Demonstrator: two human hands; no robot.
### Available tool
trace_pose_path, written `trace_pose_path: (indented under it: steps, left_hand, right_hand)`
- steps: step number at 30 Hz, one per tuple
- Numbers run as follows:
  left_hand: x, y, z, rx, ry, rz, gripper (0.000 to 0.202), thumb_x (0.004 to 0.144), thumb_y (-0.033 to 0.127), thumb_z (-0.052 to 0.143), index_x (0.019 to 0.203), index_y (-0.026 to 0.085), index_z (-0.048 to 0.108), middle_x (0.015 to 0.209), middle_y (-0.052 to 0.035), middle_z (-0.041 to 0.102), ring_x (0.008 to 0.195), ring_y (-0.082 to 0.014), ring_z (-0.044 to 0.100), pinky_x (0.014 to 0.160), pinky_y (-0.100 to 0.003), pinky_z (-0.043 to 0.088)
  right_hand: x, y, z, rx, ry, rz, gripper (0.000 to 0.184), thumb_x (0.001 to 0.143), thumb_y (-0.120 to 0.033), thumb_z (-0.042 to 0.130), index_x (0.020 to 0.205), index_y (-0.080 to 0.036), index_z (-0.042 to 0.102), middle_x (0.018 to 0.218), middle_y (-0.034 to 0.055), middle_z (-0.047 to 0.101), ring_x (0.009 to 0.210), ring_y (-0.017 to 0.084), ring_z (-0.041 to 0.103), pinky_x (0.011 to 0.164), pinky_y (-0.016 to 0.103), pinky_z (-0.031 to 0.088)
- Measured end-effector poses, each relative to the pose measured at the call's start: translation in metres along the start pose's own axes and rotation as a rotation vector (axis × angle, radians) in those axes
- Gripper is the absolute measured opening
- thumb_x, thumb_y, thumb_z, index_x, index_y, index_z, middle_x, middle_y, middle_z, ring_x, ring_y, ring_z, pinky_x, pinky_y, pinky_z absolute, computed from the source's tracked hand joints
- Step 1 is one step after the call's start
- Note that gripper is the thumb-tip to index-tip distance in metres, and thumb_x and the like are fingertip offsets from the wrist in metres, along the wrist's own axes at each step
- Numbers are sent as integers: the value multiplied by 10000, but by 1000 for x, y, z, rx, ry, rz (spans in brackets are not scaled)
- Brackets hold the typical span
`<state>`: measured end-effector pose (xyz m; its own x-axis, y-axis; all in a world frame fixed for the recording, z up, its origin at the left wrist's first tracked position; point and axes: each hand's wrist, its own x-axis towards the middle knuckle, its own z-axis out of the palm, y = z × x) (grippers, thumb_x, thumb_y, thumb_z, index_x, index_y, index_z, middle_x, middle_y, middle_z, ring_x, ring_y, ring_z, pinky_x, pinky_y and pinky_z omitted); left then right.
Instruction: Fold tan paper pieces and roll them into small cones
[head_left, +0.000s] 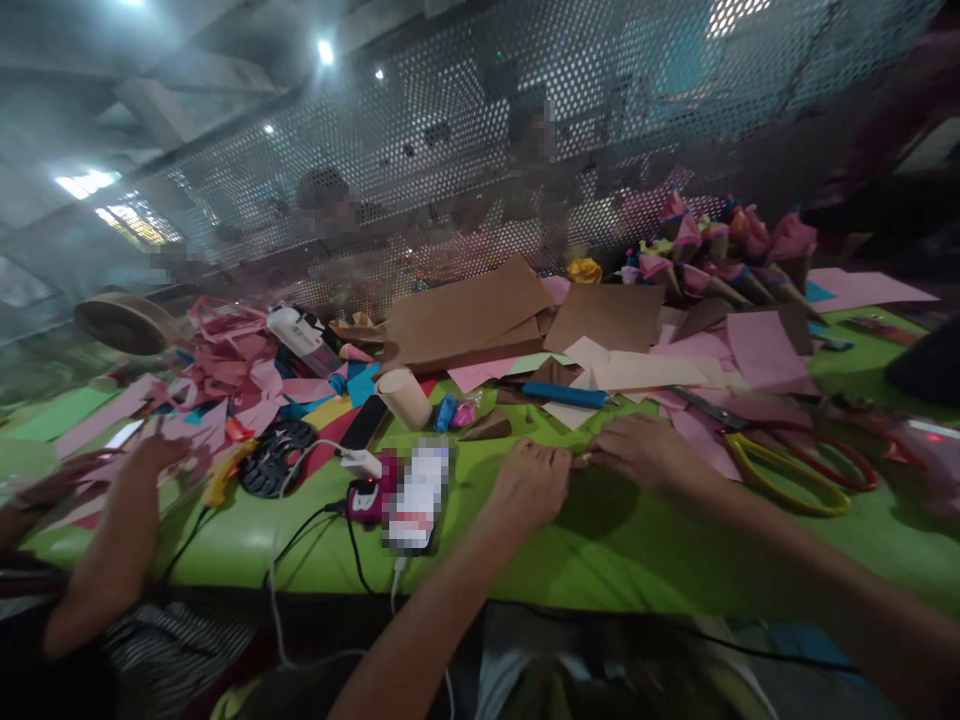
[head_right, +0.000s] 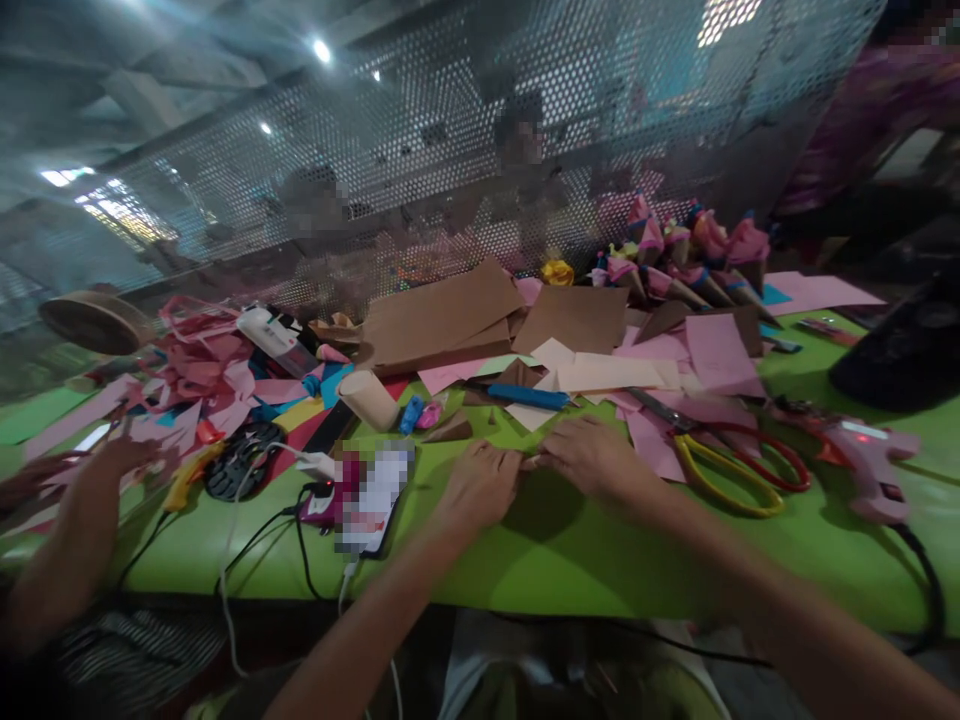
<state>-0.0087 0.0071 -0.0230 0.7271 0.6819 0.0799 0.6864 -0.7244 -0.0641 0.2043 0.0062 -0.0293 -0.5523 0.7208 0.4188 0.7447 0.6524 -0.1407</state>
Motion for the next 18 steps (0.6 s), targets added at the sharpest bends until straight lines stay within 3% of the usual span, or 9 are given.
trace_pose_path:
  steps: [11,14,16,18]
  left_hand:
    - [5,7,-5,-67,-119,-79,225,1028,265,442,1046,159,640,872,-111,758,878,-261,731,854,-409,477]
    - [6,5,-15,-98,-182,-150,194,1010,259,474,1057,161,635,889,-114,757,873,-261,731,835,-390,488]
    - [6,2,-20,-132,-226,-204,178,994,241,490,1074,161,627,892,-111,754,869,-267,725,802,-378,495]
    - [4,-1,-24,-178,-248,-245,184,992,231,477,1094,166,616,904,-104,751,863,-267,718,766,-365,497]
  right_hand:
    - [-1,6,-3,105,-89,-12,443,1054,-340,431,729,-192,695,674,52,668,665,188,626,621,308,389]
    - [-2,3,-7,191,11,14,363,1052,-349,437,992,-193,758,898,99,744,846,220,674,727,335,460]
    - [-3,2,-11,201,94,17,326,1035,-366,484,1209,-227,722,1089,116,744,991,246,668,816,371,483]
    - [-4,0,-14,152,140,-11,299,1017,-344,534,1248,-281,712,1161,100,737,1051,255,652,861,389,471]
